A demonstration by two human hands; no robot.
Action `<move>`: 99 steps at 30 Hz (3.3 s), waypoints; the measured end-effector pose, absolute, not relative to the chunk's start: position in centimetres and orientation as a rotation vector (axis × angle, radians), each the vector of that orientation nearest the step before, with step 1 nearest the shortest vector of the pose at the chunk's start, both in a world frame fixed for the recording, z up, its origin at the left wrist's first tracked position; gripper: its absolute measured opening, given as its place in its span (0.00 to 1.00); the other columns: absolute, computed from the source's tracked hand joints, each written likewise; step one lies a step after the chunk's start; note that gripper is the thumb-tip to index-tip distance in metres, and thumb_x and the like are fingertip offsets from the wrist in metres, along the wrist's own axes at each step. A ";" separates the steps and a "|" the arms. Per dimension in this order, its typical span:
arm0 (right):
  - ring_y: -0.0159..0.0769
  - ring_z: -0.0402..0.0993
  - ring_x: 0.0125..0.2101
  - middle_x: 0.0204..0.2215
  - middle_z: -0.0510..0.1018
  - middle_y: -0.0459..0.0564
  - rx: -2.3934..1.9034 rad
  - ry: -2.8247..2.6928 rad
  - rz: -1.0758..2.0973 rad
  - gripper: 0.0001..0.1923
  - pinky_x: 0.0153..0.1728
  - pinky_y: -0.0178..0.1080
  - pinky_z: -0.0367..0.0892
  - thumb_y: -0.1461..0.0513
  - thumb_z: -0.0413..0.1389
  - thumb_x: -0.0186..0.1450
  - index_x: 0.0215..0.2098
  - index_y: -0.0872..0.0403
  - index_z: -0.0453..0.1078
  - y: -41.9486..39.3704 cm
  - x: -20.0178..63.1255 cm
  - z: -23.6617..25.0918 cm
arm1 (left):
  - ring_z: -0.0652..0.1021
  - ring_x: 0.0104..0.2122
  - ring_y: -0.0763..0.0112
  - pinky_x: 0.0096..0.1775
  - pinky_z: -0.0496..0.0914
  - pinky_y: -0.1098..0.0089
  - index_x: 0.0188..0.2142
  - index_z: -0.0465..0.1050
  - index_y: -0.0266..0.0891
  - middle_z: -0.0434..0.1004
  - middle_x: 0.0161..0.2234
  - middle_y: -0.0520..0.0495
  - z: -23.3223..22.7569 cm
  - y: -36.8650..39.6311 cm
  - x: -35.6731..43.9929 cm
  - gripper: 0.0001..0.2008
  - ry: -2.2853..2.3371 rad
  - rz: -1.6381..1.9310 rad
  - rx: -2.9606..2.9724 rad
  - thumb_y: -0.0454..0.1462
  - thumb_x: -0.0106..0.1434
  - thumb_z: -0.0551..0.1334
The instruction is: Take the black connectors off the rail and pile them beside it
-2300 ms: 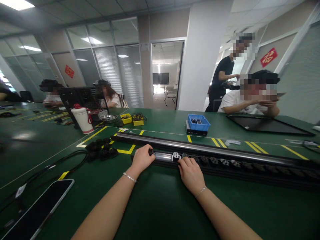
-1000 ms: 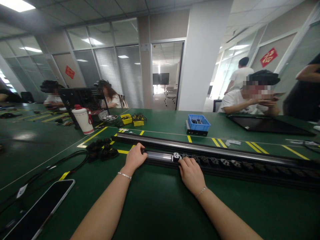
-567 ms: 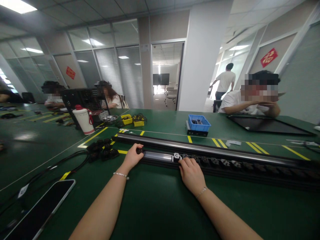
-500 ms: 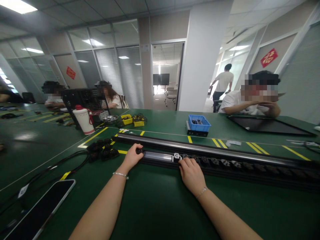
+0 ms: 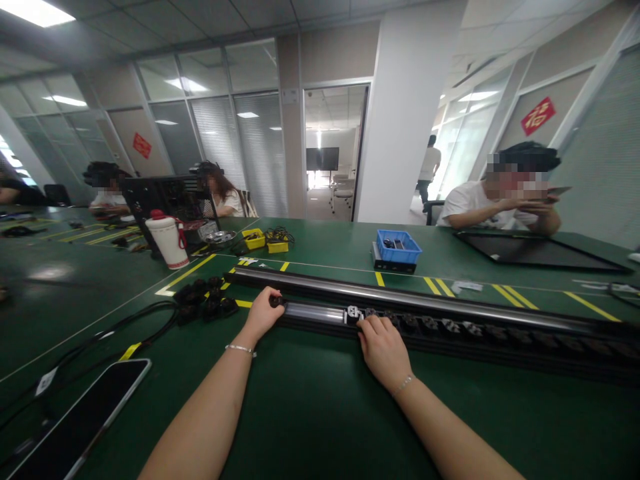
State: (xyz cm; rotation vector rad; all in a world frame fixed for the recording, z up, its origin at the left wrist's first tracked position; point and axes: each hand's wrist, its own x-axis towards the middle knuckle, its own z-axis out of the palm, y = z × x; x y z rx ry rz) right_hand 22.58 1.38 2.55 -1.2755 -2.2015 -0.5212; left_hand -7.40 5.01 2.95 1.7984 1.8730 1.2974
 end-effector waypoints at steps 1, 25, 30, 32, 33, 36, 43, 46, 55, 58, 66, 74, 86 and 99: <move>0.37 0.61 0.36 0.34 0.71 0.51 -1.276 -2.201 -0.525 0.08 0.38 0.38 0.57 0.65 0.49 0.63 0.38 0.53 0.68 1.4 22.6 2.6 | 0.74 0.41 0.65 0.45 0.66 0.63 0.33 0.65 0.40 0.74 0.39 0.47 3.0 5.0 -7.4 0.11 1.893 1.296 1.796 0.32 0.47 0.58; 0.38 0.60 0.37 0.35 0.71 0.51 -1.294 -2.211 -0.486 0.08 0.39 0.38 0.56 0.65 0.49 0.63 0.38 0.54 0.68 1.4 22.7 2.5 | 0.73 0.37 0.67 0.42 0.66 0.65 0.31 0.64 0.40 0.72 0.35 0.49 2.7 5.1 -7.9 0.09 2.055 1.382 1.726 0.31 0.47 0.58; 0.37 0.61 0.37 0.35 0.71 0.51 -1.295 -2.209 -0.500 0.08 0.38 0.38 0.57 0.65 0.49 0.63 0.38 0.54 0.68 1.4 22.7 2.6 | 0.73 0.38 0.66 0.43 0.66 0.65 0.31 0.64 0.41 0.72 0.35 0.49 2.9 5.0 -7.8 0.09 2.065 1.383 1.702 0.31 0.48 0.57; 0.37 0.61 0.37 0.35 0.71 0.51 -1.290 -2.210 -0.506 0.08 0.38 0.38 0.57 0.65 0.49 0.63 0.38 0.54 0.68 1.4 22.6 2.6 | 0.73 0.38 0.66 0.43 0.66 0.65 0.31 0.64 0.41 0.73 0.35 0.49 3.0 4.9 -7.8 0.08 2.067 1.392 1.690 0.31 0.48 0.57; 0.38 0.61 0.37 0.35 0.71 0.51 -1.288 -2.209 -0.509 0.08 0.38 0.38 0.56 0.65 0.49 0.63 0.38 0.54 0.68 1.4 22.6 2.6 | 0.73 0.38 0.66 0.43 0.66 0.65 0.30 0.64 0.41 0.73 0.34 0.49 3.0 4.9 -7.8 0.08 2.072 1.397 1.679 0.32 0.47 0.57; 0.37 0.61 0.37 0.34 0.71 0.51 -1.283 -2.205 -0.520 0.07 0.38 0.38 0.56 0.65 0.49 0.63 0.38 0.53 0.68 1.4 22.6 2.7 | 0.74 0.37 0.66 0.42 0.66 0.65 0.30 0.64 0.41 0.73 0.34 0.49 3.1 4.9 -7.9 0.08 2.101 1.415 1.640 0.32 0.47 0.58; 0.37 0.61 0.36 0.34 0.71 0.50 -1.297 -2.209 -0.503 0.07 0.38 0.38 0.56 0.65 0.49 0.63 0.38 0.53 0.68 1.3 22.6 2.7 | 0.74 0.36 0.66 0.41 0.67 0.66 0.30 0.65 0.41 0.73 0.33 0.49 3.0 5.1 -8.5 0.08 2.156 1.435 1.579 0.32 0.47 0.58; 0.37 0.60 0.36 0.35 0.70 0.50 -1.297 -2.201 -0.513 0.07 0.38 0.38 0.56 0.65 0.49 0.63 0.38 0.53 0.68 1.3 22.6 2.8 | 0.74 0.37 0.66 0.42 0.67 0.66 0.31 0.65 0.41 0.73 0.33 0.50 3.0 5.1 -8.8 0.08 2.171 1.450 1.561 0.32 0.48 0.58; 0.37 0.61 0.36 0.34 0.71 0.51 -1.278 -2.198 -0.532 0.07 0.38 0.38 0.56 0.65 0.49 0.63 0.38 0.53 0.68 1.4 22.7 2.7 | 0.69 0.49 0.62 0.51 0.62 0.61 0.39 0.65 0.40 0.70 0.44 0.43 3.7 4.7 -10.3 0.12 2.502 1.768 1.504 0.33 0.53 0.57; 0.37 0.61 0.37 0.35 0.71 0.51 -1.284 -2.203 -0.517 0.07 0.38 0.38 0.57 0.65 0.49 0.63 0.38 0.53 0.68 1.4 22.7 2.6 | 0.64 0.54 0.59 0.54 0.56 0.54 0.40 0.65 0.39 0.69 0.45 0.42 4.0 4.3 -11.1 0.11 2.646 1.783 1.434 0.35 0.56 0.57; 0.37 0.61 0.36 0.34 0.71 0.51 -1.283 -2.197 -0.515 0.08 0.38 0.38 0.57 0.65 0.49 0.63 0.38 0.53 0.68 1.5 22.7 2.6 | 0.63 0.49 0.46 0.45 0.61 0.45 0.42 0.72 0.44 0.66 0.46 0.39 4.1 3.9 -13.4 0.14 2.816 1.644 1.074 0.40 0.55 0.60; 0.37 0.61 0.37 0.34 0.71 0.51 -1.291 -2.194 -0.528 0.08 0.38 0.38 0.57 0.66 0.49 0.62 0.38 0.53 0.68 1.3 22.6 2.9 | 0.68 0.47 0.51 0.46 0.63 0.53 0.43 0.70 0.40 0.64 0.49 0.40 4.1 4.1 -13.2 0.16 2.750 1.626 1.123 0.37 0.53 0.58; 0.38 0.61 0.37 0.35 0.71 0.51 -1.280 -2.195 -0.486 0.10 0.39 0.39 0.56 0.67 0.48 0.62 0.38 0.54 0.69 1.3 22.6 2.7 | 0.66 0.51 0.61 0.54 0.58 0.61 0.42 0.68 0.40 0.68 0.47 0.43 6.3 3.9 -3.6 0.11 2.014 1.463 2.246 0.34 0.59 0.53; 0.37 0.60 0.34 0.32 0.70 0.51 -1.335 -2.188 -0.483 0.09 0.38 0.38 0.55 0.67 0.48 0.62 0.34 0.54 0.70 1.3 22.6 2.9 | 0.67 0.52 0.61 0.50 0.62 0.59 0.54 0.61 0.47 0.71 0.50 0.47 3.9 2.5 7.4 0.18 1.593 0.902 2.531 0.41 0.65 0.49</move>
